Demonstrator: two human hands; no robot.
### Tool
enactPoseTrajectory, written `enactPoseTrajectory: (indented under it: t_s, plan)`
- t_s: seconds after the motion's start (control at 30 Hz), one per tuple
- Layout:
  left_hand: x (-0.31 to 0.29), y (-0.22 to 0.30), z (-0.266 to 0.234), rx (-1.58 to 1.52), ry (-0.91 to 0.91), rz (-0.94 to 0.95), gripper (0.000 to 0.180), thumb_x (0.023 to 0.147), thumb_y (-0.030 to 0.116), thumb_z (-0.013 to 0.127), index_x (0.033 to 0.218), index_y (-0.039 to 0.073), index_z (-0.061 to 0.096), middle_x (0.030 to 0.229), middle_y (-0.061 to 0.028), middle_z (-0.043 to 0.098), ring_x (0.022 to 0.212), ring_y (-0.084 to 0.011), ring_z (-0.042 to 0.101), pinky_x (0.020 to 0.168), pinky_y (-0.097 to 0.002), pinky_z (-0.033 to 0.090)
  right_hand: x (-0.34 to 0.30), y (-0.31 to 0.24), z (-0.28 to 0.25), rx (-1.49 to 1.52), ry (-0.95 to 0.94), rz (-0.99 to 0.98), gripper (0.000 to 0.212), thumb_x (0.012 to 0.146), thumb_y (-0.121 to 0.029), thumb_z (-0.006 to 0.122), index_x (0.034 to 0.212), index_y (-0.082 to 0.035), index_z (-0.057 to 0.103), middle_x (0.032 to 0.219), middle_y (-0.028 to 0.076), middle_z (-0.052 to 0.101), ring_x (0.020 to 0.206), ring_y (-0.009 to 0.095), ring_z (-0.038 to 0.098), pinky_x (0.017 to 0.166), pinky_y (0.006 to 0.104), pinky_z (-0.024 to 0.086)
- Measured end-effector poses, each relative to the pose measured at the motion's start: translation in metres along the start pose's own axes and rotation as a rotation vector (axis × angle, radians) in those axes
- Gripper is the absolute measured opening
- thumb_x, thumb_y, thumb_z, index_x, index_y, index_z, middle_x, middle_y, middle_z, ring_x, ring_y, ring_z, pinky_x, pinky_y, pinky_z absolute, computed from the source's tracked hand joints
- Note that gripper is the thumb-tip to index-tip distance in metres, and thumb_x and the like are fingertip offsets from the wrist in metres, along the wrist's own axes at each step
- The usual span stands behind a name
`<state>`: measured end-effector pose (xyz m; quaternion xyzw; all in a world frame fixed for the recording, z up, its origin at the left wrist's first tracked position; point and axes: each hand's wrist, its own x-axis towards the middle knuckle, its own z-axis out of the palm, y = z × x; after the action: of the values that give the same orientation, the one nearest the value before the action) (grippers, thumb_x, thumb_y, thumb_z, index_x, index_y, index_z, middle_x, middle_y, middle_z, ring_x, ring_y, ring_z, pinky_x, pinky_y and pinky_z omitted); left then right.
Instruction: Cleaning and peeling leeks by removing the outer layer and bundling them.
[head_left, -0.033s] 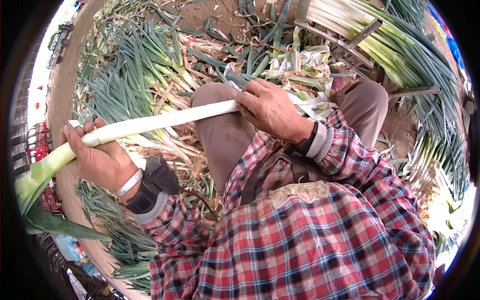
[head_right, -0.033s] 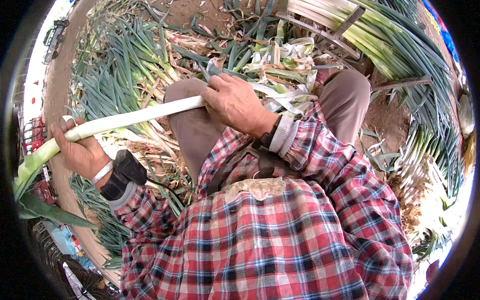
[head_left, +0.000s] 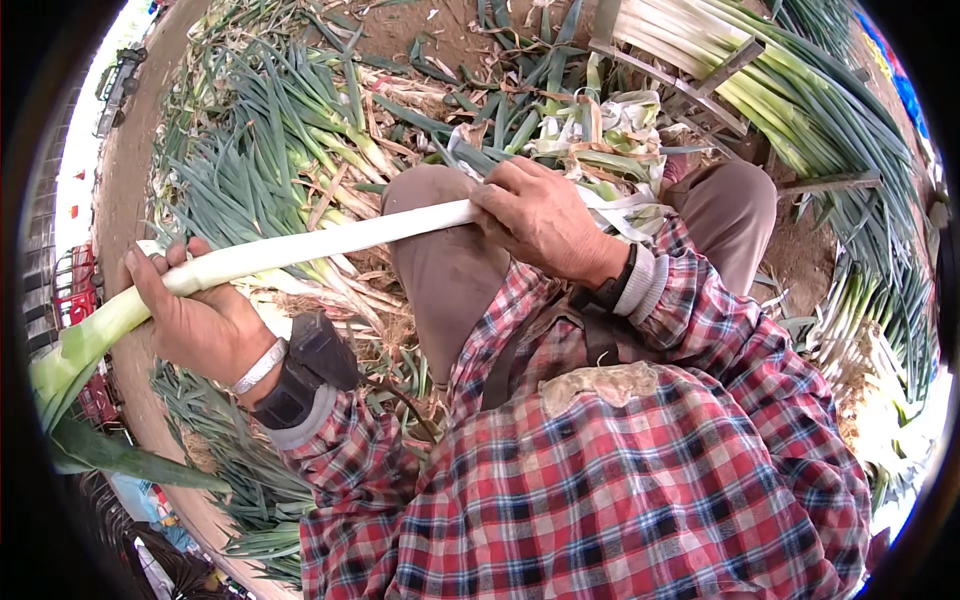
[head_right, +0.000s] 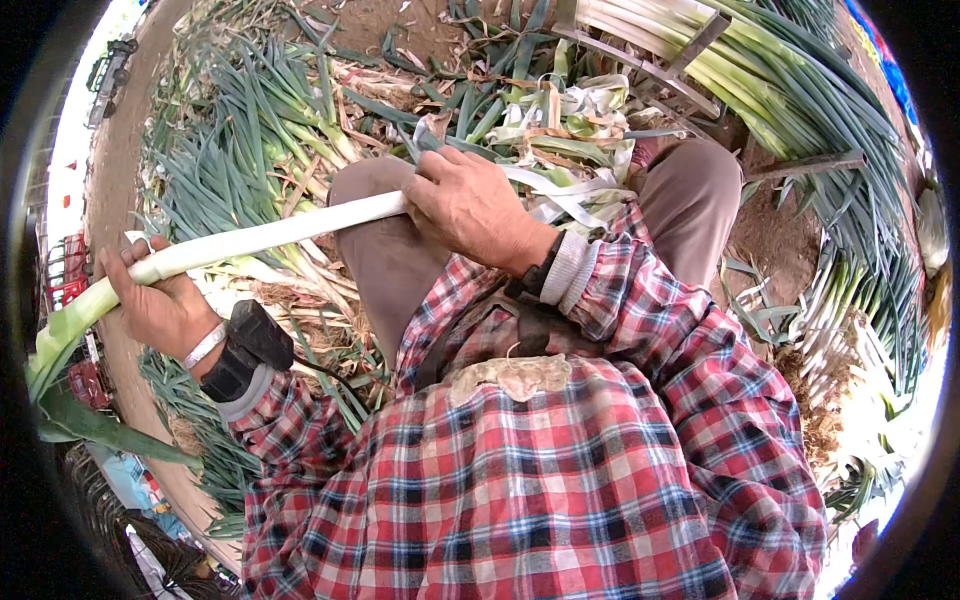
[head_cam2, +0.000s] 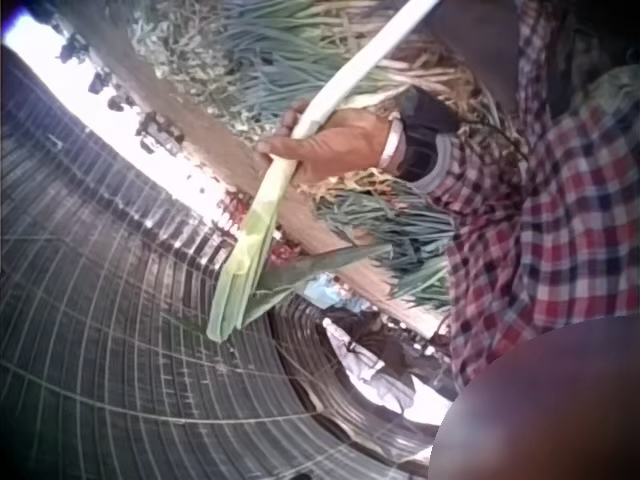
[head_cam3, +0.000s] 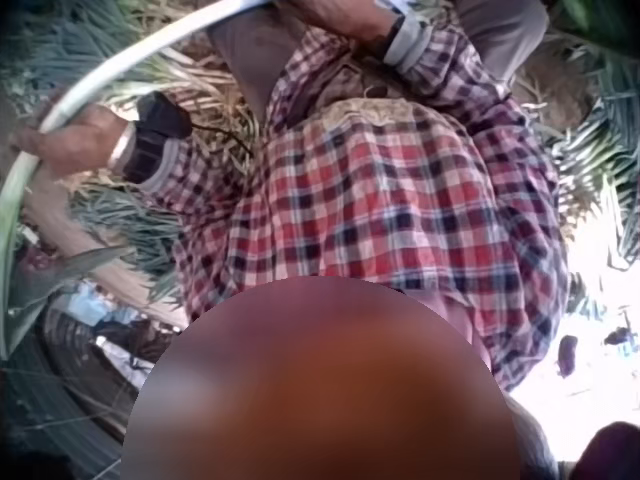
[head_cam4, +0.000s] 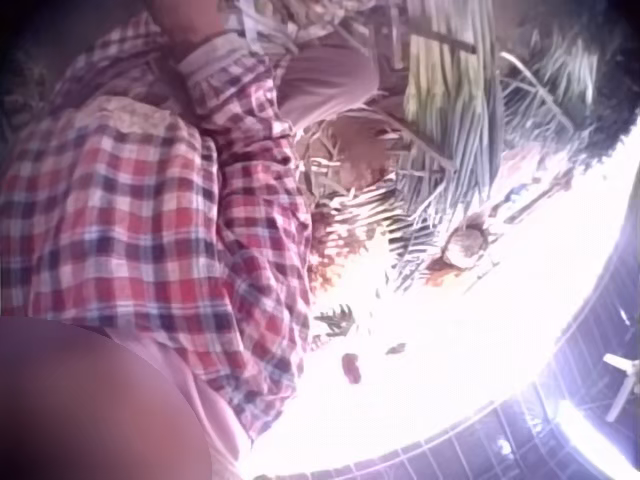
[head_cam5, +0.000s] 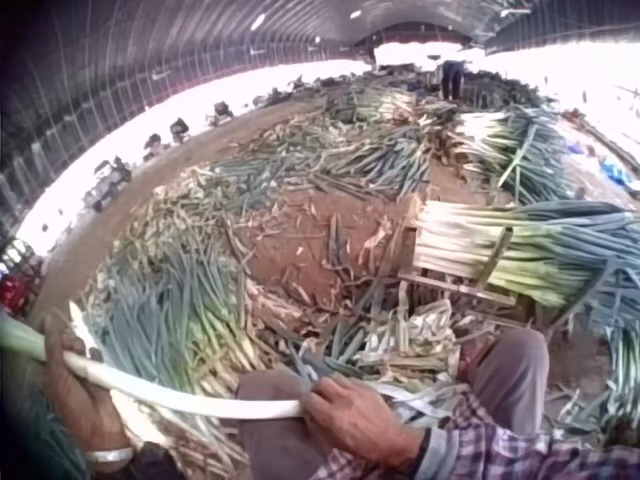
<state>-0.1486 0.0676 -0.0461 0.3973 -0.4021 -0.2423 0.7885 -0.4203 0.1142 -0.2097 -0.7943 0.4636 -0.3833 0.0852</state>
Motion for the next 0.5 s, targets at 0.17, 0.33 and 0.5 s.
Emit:
enactPoseTrajectory:
  t_s: [0.17, 0.33, 0.5]
  plan:
    - [0.001, -0.001, -0.006, 0.007, -0.024, 0.009, 0.022, 0.094, 0.016, 0.066, 0.108, 0.005, 0.054, 0.077, -0.0077, 0.06, 0.074, -0.0197, 0.061, 0.077, -0.0382, 0.055, 0.0, 0.005, 0.001, -0.062, -0.021, -0.087, 0.021, 0.076, -0.014, 0.07, 0.092, -0.004, 0.06, 0.085, 0.009, 0.055, 0.081, 0.028, 0.057, 0.07, 0.0383, 0.05]
    - [-0.007, 0.008, 0.0, -0.054, -0.119, 0.027, 0.014, 0.096, 0.013, 0.063, 0.104, 0.004, 0.057, 0.073, -0.005, 0.057, 0.069, -0.016, 0.056, 0.071, -0.0362, 0.052, 0.005, 0.002, 0.003, -0.149, -0.052, -0.103, 0.011, 0.082, -0.018, 0.058, 0.084, -0.007, 0.055, 0.083, 0.007, 0.053, 0.082, 0.025, 0.058, 0.069, 0.0378, 0.051]
    - [-0.012, 0.024, 0.0, -0.243, -0.256, -0.011, 0.006, 0.098, 0.01, 0.057, 0.094, 0.006, 0.056, 0.067, -0.0005, 0.049, 0.062, -0.0105, 0.047, 0.061, -0.0308, 0.042, 0.007, 0.0, 0.008, -0.006, -0.054, 0.074, 0.014, 0.081, -0.016, 0.061, 0.085, -0.005, 0.054, 0.083, 0.012, 0.055, 0.077, 0.031, 0.061, 0.066, 0.0427, 0.051]
